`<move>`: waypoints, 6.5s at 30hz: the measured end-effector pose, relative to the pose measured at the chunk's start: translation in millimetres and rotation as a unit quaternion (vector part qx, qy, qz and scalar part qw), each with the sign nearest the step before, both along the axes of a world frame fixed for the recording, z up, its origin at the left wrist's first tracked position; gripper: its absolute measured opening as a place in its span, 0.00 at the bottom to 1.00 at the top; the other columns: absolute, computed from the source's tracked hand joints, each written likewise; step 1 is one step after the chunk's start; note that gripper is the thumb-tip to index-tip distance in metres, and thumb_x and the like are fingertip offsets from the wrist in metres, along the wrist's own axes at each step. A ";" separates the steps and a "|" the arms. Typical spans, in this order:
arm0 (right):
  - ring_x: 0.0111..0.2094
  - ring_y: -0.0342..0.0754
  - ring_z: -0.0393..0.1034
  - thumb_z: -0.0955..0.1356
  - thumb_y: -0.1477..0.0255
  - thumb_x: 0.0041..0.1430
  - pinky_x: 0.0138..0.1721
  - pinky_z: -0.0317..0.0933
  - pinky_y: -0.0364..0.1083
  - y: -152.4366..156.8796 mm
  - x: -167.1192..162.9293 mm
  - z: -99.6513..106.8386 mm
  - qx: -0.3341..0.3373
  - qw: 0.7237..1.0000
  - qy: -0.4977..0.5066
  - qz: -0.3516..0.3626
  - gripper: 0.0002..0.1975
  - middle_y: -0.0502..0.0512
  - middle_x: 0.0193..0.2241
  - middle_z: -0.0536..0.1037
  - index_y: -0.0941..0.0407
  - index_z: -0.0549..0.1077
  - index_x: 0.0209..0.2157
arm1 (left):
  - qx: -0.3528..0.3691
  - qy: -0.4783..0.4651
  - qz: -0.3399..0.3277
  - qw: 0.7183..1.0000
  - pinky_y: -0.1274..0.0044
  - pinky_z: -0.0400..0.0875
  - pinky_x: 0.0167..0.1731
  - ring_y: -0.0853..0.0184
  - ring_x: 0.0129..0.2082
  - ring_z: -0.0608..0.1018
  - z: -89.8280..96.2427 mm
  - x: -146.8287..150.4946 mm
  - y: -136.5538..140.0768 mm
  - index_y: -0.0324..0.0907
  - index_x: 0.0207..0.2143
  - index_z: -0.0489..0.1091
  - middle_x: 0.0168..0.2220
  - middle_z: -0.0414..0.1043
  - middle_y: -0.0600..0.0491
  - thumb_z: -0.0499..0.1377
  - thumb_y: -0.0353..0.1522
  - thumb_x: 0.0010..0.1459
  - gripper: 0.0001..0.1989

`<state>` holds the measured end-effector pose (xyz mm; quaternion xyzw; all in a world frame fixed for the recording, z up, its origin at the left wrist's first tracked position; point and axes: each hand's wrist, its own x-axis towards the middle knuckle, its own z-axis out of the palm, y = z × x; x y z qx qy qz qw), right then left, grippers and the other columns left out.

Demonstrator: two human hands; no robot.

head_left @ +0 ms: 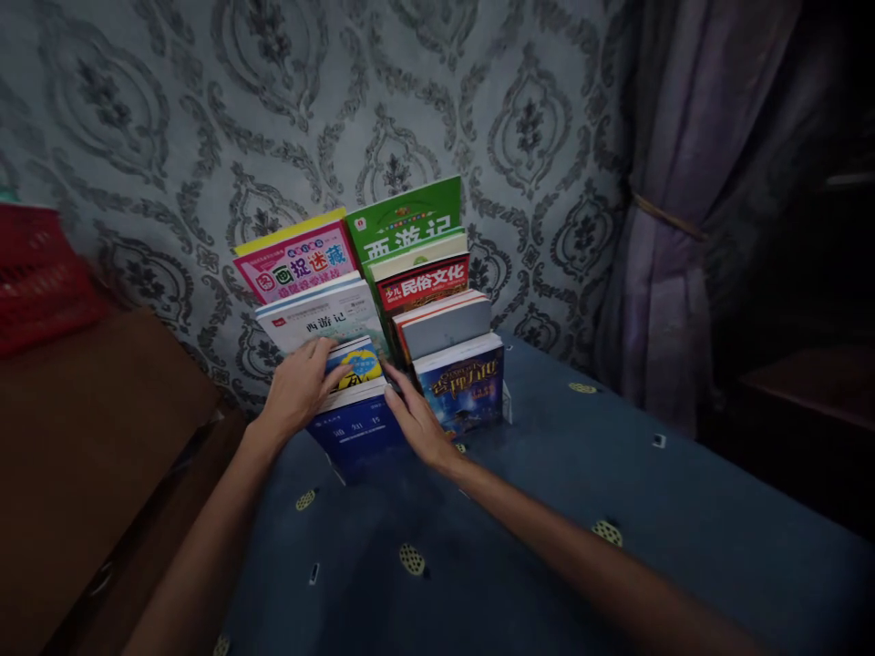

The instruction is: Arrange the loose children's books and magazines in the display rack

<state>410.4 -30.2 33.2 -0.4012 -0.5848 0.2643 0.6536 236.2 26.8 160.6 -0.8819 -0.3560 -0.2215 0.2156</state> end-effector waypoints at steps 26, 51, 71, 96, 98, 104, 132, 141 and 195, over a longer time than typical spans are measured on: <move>0.57 0.57 0.70 0.62 0.67 0.69 0.59 0.64 0.61 -21.0 98.0 62.3 0.183 0.919 -0.284 -0.202 0.16 0.61 0.55 0.77 0.52 0.75 0.53 | 0.103 -0.067 0.048 0.991 0.61 0.67 0.49 0.50 0.49 0.70 -24.4 -22.9 -2.8 0.40 0.53 0.69 0.51 0.71 0.40 0.56 0.36 0.66 0.15; 0.60 0.63 0.64 0.62 0.74 0.66 0.61 0.61 0.67 1.9 130.5 59.0 0.213 0.817 -0.449 -0.291 0.22 0.66 0.59 0.70 0.55 0.69 0.59 | 0.124 -0.102 -0.019 0.987 0.64 0.69 0.48 0.54 0.49 0.72 -29.0 -33.2 -16.2 0.37 0.51 0.72 0.49 0.72 0.41 0.50 0.30 0.69 0.14; 0.54 0.60 0.69 0.61 0.70 0.67 0.55 0.57 0.60 4.9 129.1 83.3 0.167 0.761 -0.531 -0.333 0.17 0.64 0.52 0.78 0.57 0.71 0.54 | 0.046 -0.043 0.077 0.995 0.62 0.69 0.47 0.51 0.51 0.72 -13.0 -13.5 -24.9 0.39 0.51 0.68 0.51 0.72 0.42 0.54 0.34 0.66 0.13; 0.53 0.61 0.70 0.62 0.72 0.65 0.54 0.61 0.63 5.1 113.7 99.4 0.190 0.781 -0.513 -0.303 0.16 0.64 0.51 0.78 0.55 0.74 0.51 | 0.139 -0.124 0.083 0.979 0.56 0.65 0.54 0.47 0.57 0.68 50.9 0.1 0.0 0.42 0.58 0.67 0.56 0.70 0.39 0.54 0.33 0.66 0.19; 0.54 0.61 0.69 0.62 0.73 0.65 0.54 0.63 0.63 10.9 101.0 107.2 0.208 0.799 -0.501 -0.259 0.17 0.64 0.52 0.78 0.55 0.74 0.52 | 0.130 -0.121 0.094 0.980 0.58 0.66 0.53 0.48 0.55 0.69 51.9 -2.5 11.5 0.42 0.58 0.66 0.55 0.70 0.40 0.54 0.32 0.65 0.19; 0.61 0.58 0.66 0.60 0.73 0.67 0.61 0.65 0.62 39.4 66.6 116.5 0.227 0.836 -0.480 -0.139 0.20 0.68 0.59 0.72 0.59 0.71 0.57 | 0.143 -0.137 0.101 0.975 0.61 0.68 0.54 0.50 0.54 0.70 47.4 -13.4 29.1 0.39 0.57 0.66 0.55 0.68 0.40 0.57 0.31 0.64 0.19; 0.62 0.61 0.66 0.61 0.73 0.68 0.60 0.67 0.64 59.7 44.2 106.0 0.207 0.831 -0.498 -0.133 0.17 0.66 0.62 0.69 0.55 0.76 0.53 | -0.101 -0.394 -0.043 0.912 0.72 0.69 0.39 0.65 0.34 0.75 21.6 -47.3 64.3 0.43 0.41 0.63 0.34 0.73 0.54 0.60 0.28 0.56 0.11; 0.61 0.62 0.67 0.61 0.70 0.68 0.58 0.67 0.67 55.4 37.5 96.9 0.222 0.824 -0.505 -0.127 0.17 0.64 0.60 0.71 0.54 0.76 0.52 | -0.134 -0.380 -0.051 0.914 0.72 0.70 0.38 0.64 0.34 0.76 4.1 -58.9 55.2 0.42 0.42 0.65 0.34 0.75 0.53 0.60 0.29 0.56 0.11; 0.43 0.57 0.76 0.69 0.72 0.60 0.32 0.58 0.46 30.5 -14.7 193.1 -0.025 0.689 -0.708 -0.154 0.10 0.63 0.41 0.83 0.56 0.82 0.41 | -0.298 -0.517 -0.166 0.785 0.76 0.73 0.39 0.64 0.41 0.79 -56.5 -42.7 -5.5 0.43 0.47 0.66 0.41 0.76 0.52 0.62 0.35 0.55 0.17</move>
